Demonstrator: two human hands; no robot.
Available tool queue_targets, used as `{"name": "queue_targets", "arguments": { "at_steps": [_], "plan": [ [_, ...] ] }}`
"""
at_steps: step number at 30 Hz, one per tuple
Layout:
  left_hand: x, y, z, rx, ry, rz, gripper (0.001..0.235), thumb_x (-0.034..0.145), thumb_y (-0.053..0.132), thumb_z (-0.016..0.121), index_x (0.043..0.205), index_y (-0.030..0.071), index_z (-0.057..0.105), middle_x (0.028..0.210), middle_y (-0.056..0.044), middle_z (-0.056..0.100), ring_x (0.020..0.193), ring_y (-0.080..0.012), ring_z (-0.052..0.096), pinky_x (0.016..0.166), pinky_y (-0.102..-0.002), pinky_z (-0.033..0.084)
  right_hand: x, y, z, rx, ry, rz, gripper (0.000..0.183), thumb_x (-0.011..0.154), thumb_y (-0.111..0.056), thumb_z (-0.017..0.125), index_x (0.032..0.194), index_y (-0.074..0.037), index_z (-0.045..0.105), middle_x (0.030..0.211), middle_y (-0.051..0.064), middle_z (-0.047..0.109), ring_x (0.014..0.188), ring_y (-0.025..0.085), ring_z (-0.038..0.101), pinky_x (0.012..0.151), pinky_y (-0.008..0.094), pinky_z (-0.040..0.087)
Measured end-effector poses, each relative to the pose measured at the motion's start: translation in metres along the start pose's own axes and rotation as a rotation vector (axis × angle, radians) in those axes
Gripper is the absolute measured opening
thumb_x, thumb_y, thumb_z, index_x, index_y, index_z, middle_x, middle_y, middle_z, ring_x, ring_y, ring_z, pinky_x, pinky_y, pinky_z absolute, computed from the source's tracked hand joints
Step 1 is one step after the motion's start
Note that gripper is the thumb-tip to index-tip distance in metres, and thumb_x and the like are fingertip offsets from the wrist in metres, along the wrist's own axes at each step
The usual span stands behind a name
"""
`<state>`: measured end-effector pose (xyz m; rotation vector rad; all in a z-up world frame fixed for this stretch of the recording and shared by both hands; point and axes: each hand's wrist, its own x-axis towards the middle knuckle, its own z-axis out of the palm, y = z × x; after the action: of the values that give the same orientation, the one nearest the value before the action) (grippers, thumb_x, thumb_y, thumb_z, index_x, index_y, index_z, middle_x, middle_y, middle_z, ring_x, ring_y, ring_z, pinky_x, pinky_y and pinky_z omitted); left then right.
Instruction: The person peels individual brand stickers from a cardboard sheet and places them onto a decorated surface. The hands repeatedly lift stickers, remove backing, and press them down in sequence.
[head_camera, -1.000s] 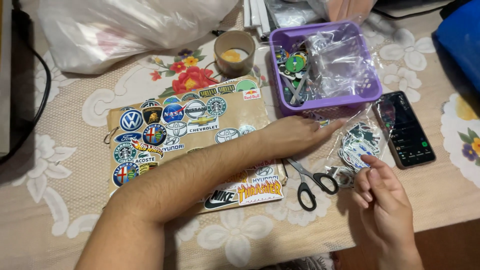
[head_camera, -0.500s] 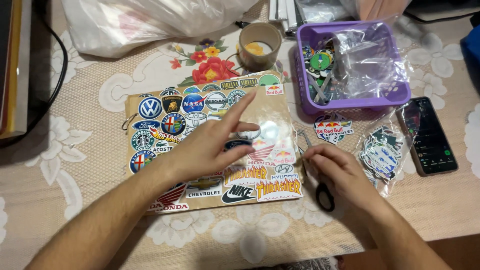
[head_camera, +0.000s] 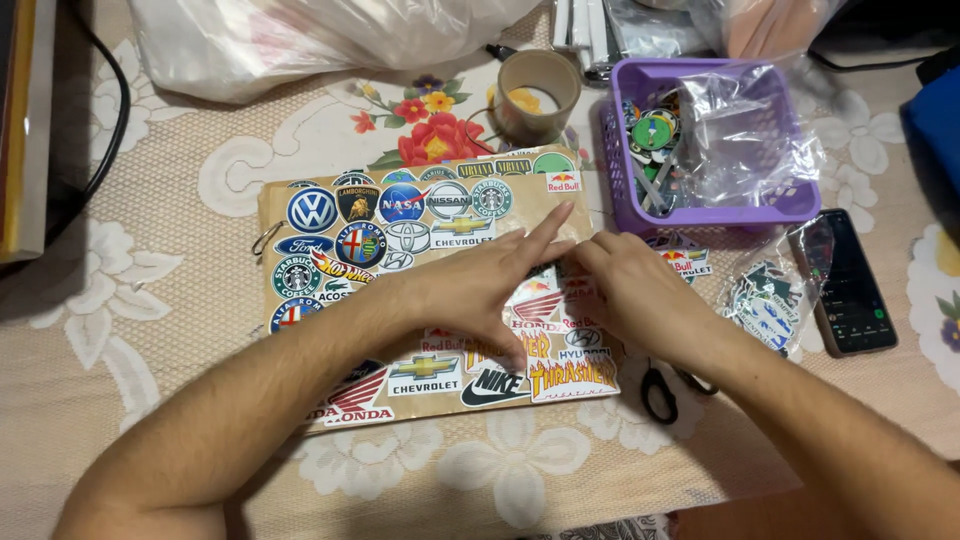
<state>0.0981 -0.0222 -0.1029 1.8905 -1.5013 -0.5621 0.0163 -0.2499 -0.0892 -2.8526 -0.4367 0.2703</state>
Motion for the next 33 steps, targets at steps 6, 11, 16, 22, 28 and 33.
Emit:
{"name": "queue_targets", "arguments": {
  "at_steps": [6,11,16,22,28,33],
  "plan": [
    [-0.043,0.002,-0.030,-0.131,0.056,-0.060,0.154,0.065,0.029,0.098,0.149,0.012,-0.030,0.161,-0.028,0.033,0.152,-0.0372,0.030,0.119,-0.038,0.023,0.008,-0.013,0.006,0.026,-0.062,-0.104,0.055,0.068,-0.045,0.091,0.107,-0.014,0.068,0.104,0.010,0.061,0.098,0.034,0.060,0.082,0.045,0.048],
    [-0.078,0.027,-0.048,-0.033,0.134,-0.233,0.143,0.074,0.026,0.093,0.152,0.014,-0.027,0.154,-0.031,0.041,0.143,-0.0397,0.044,0.114,-0.037,0.033,0.022,-0.029,-0.004,-0.085,-0.240,0.039,0.061,0.067,-0.047,0.092,0.108,-0.013,0.063,0.106,0.009,0.063,0.102,0.031,0.059,0.081,0.045,0.048],
    [-0.124,0.046,-0.085,-0.308,0.674,-0.399,0.099,0.099,0.034,0.059,0.151,0.017,-0.023,0.159,-0.015,0.050,0.157,-0.0263,0.035,0.126,-0.052,0.009,0.030,-0.030,-0.006,-0.103,-0.354,0.116,0.058,0.066,-0.042,0.089,0.118,-0.026,0.070,0.114,0.002,0.073,0.108,0.031,0.065,0.083,0.045,0.051],
    [-0.183,0.039,-0.105,-0.659,1.208,-0.225,0.086,0.094,0.013,0.067,0.159,0.015,0.011,0.144,-0.019,0.068,0.134,-0.0203,0.069,0.112,-0.021,0.055,0.030,-0.049,-0.023,-0.155,-0.389,0.173,0.022,0.078,-0.040,0.075,0.094,-0.025,0.074,0.095,0.001,0.077,0.096,0.028,0.069,0.075,0.042,0.050],
    [-0.183,0.051,-0.095,-0.553,1.041,-0.216,0.089,0.099,0.009,0.059,0.159,0.011,-0.006,0.145,-0.018,0.065,0.138,-0.0211,0.063,0.120,-0.030,0.046,0.030,-0.050,-0.022,-0.254,-0.456,0.197,0.029,0.088,-0.051,0.064,0.101,-0.025,0.069,0.100,0.001,0.078,0.098,0.029,0.070,0.078,0.042,0.051],
    [-0.152,0.049,-0.075,-0.602,0.799,-0.151,0.100,0.099,0.013,0.063,0.158,0.018,-0.017,0.150,-0.017,0.061,0.138,-0.0148,0.058,0.110,-0.024,0.046,0.028,-0.052,-0.021,-0.260,-0.452,0.154,0.028,0.091,-0.048,0.061,0.099,-0.022,0.067,0.097,0.004,0.077,0.095,0.031,0.069,0.076,0.044,0.050]
  ]
}}
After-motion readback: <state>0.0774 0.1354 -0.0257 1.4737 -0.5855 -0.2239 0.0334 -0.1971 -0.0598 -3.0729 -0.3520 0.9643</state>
